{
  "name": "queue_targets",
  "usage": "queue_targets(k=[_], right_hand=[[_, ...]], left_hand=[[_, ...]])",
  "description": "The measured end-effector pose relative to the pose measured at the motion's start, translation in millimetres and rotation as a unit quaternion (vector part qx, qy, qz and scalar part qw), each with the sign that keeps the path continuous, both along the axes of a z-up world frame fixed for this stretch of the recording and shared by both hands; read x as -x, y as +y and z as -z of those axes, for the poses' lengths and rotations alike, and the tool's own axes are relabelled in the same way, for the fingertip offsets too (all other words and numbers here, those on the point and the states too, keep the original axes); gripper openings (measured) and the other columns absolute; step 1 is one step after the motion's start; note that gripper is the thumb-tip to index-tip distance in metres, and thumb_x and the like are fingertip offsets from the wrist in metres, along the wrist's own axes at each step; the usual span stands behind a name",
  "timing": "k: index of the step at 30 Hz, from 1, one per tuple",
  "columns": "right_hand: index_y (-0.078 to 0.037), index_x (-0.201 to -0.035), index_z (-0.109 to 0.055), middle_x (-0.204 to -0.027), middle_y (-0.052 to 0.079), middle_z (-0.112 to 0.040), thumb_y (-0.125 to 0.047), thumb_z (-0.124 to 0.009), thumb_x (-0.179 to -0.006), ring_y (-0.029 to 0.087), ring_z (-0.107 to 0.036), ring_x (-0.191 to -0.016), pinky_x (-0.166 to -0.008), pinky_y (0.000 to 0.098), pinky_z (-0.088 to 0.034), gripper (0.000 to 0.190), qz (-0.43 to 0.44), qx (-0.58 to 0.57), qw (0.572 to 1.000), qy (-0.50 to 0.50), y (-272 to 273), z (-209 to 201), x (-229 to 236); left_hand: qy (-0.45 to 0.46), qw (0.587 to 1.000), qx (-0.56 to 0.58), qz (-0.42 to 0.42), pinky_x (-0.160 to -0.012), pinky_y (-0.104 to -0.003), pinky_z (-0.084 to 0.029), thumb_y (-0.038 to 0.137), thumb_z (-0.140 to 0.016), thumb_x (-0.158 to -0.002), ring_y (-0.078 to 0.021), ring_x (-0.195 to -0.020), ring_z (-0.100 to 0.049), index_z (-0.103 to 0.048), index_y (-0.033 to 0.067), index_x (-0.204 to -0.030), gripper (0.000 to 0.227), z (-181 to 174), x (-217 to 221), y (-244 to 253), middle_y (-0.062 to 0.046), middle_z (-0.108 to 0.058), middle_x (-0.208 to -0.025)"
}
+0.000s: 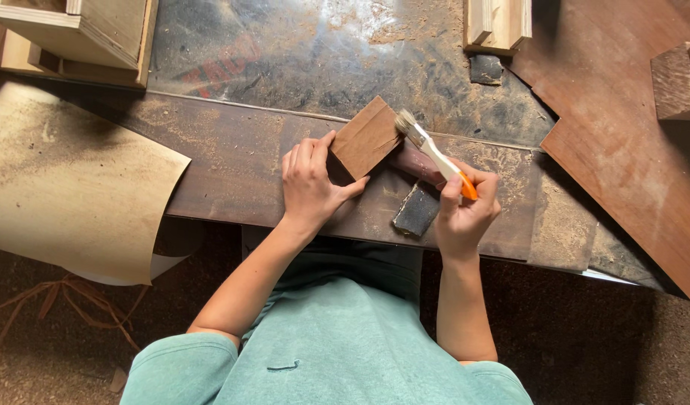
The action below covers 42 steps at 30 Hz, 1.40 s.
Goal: The person applies a finish to a small rectangular wooden block with a brush, then sands the block with a sanding block and a sanding sponge. The person brushes the block again after sanding.
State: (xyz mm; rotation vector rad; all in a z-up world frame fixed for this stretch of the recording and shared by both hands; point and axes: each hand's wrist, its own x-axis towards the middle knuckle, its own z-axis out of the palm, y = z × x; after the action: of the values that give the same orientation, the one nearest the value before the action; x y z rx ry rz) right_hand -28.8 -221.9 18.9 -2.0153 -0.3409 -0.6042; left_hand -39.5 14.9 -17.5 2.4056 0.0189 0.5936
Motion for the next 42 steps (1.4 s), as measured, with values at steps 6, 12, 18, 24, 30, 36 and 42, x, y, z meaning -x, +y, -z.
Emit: queue_targets(k=[6,12,18,24,30,36,42], right_hand=[[0.002,-0.104,-0.064,-0.083,0.011,-0.074,-0.024,-0.061,-0.104,0.009,-0.061,-0.061,-0.051,0.0251,-0.047,0.026,-0.101,0.041,0.993,0.033,1.5,-0.2,16.4],[0.003,-0.1,-0.06,-0.089,0.015,-0.075,-0.018,-0.062,-0.103,0.008,-0.062,-0.063,-0.05,0.0236,-0.05,0.021,0.009,0.029,0.999,-0.011,-9.4,6.4,4.9],[-0.001,-0.105,-0.046,-0.112,0.024,-0.073,-0.015,-0.062,-0.11,0.019,-0.074,-0.092,-0.076,0.029,-0.064,0.022,-0.028,-0.18,0.983,0.017,-16.1,-3.8,11.3],[-0.005,-0.104,-0.039,-0.116,0.027,-0.071,-0.006,-0.068,-0.106,0.023,-0.074,-0.102,-0.084,0.0339,-0.067,0.029,-0.058,-0.288,0.956,0.024,-6.6,-3.1,17.1],[-0.006,-0.105,-0.038,-0.116,0.028,-0.07,-0.002,-0.071,-0.105,0.022,-0.074,-0.1,-0.089,0.033,-0.065,0.033,-0.077,-0.267,0.961,0.015,7.6,-0.9,9.6],[-0.005,-0.104,-0.043,-0.112,0.024,-0.072,-0.005,-0.074,-0.103,0.018,-0.073,-0.094,-0.08,0.0276,-0.062,0.031,-0.042,-0.192,0.98,-0.033,25.2,-10.0,8.2],[-0.004,-0.094,-0.05,-0.111,0.02,-0.074,-0.007,-0.079,-0.099,0.023,-0.076,-0.092,-0.076,0.0304,-0.062,0.029,0.02,0.044,0.987,-0.151,47.2,-28.8,-3.6]], left_hand=[[-0.003,1.0,-0.012,0.002,-0.096,-0.047,-0.044,0.06,-0.092,-0.065,-0.0291,-0.105,-0.059,-0.06,0.0007,-0.132,0.095,0.7,-1.0,-0.4,-0.011,-0.06,-0.109],[-0.044,0.998,-0.046,0.025,-0.103,-0.052,-0.045,0.048,-0.091,-0.064,-0.0403,-0.122,-0.052,-0.042,0.008,-0.153,0.109,-5.4,0.0,-10.3,-0.024,-0.052,-0.132],[0.018,0.995,0.047,0.081,-0.109,-0.045,-0.047,0.033,-0.086,-0.078,-0.0379,-0.128,-0.054,-0.058,0.0145,-0.146,0.075,-9.3,-6.8,-10.6,-0.021,-0.054,-0.141],[0.061,0.972,0.192,0.121,-0.107,-0.043,-0.05,0.046,-0.066,-0.1,-0.0333,-0.124,-0.064,-0.065,0.009,-0.137,0.052,-16.4,-18.8,10.6,-0.02,-0.067,-0.133],[-0.001,0.994,0.094,0.05,-0.107,-0.048,-0.051,0.044,-0.053,-0.111,-0.0389,-0.127,-0.064,-0.071,0.0106,-0.134,0.044,-15.3,-20.4,16.0,-0.015,-0.074,-0.126],[-0.033,0.977,0.176,0.114,-0.092,-0.044,-0.054,0.042,-0.078,-0.089,-0.0338,-0.109,-0.068,-0.05,0.0008,-0.143,0.074,-23.6,-20.0,15.8,-0.02,-0.069,-0.12],[-0.035,0.967,0.226,0.108,-0.096,-0.038,-0.06,0.023,-0.085,-0.091,-0.0284,-0.113,-0.075,-0.063,0.0053,-0.134,0.051,-11.7,-24.2,13.2,-0.016,-0.074,-0.124]])
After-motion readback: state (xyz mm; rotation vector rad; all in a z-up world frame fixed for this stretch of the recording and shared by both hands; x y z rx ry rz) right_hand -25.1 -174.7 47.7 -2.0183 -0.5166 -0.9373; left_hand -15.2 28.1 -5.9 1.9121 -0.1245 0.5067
